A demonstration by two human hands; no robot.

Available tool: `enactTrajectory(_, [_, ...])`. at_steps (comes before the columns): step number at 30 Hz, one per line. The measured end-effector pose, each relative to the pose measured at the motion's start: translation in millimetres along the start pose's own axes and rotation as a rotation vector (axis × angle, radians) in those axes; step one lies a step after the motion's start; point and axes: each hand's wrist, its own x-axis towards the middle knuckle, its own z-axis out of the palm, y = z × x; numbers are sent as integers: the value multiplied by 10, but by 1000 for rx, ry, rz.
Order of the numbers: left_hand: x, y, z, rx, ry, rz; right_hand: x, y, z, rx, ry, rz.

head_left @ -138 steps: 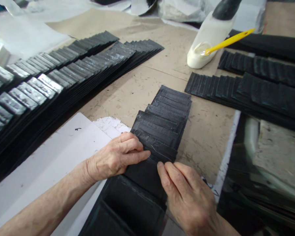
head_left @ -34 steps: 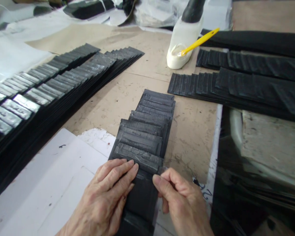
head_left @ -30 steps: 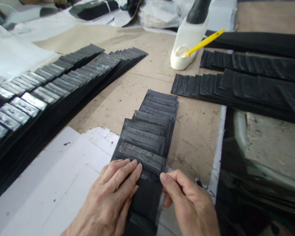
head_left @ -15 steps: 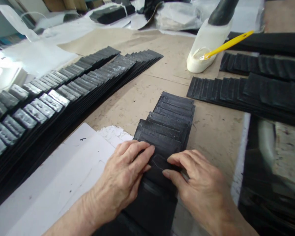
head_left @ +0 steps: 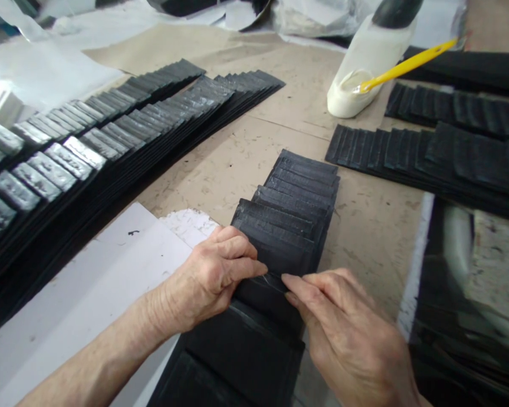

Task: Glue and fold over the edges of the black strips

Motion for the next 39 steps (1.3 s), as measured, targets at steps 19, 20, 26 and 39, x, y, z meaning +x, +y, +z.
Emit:
enactTrajectory(19, [-71, -87, 18, -27, -77, 75, -56, 6, 89, 20, -4, -27])
enactTrajectory(20, [-67, -82, 26, -29, -84, 53, -50, 6, 90, 33, -4, -13])
enactTrajectory(26, [-66, -89, 51, -39, -41, 50, -43, 8, 74, 46, -20, -36])
enactTrajectory(39, [-107, -102, 6, 40, -117, 185, -116, -12, 67, -217, 0, -178])
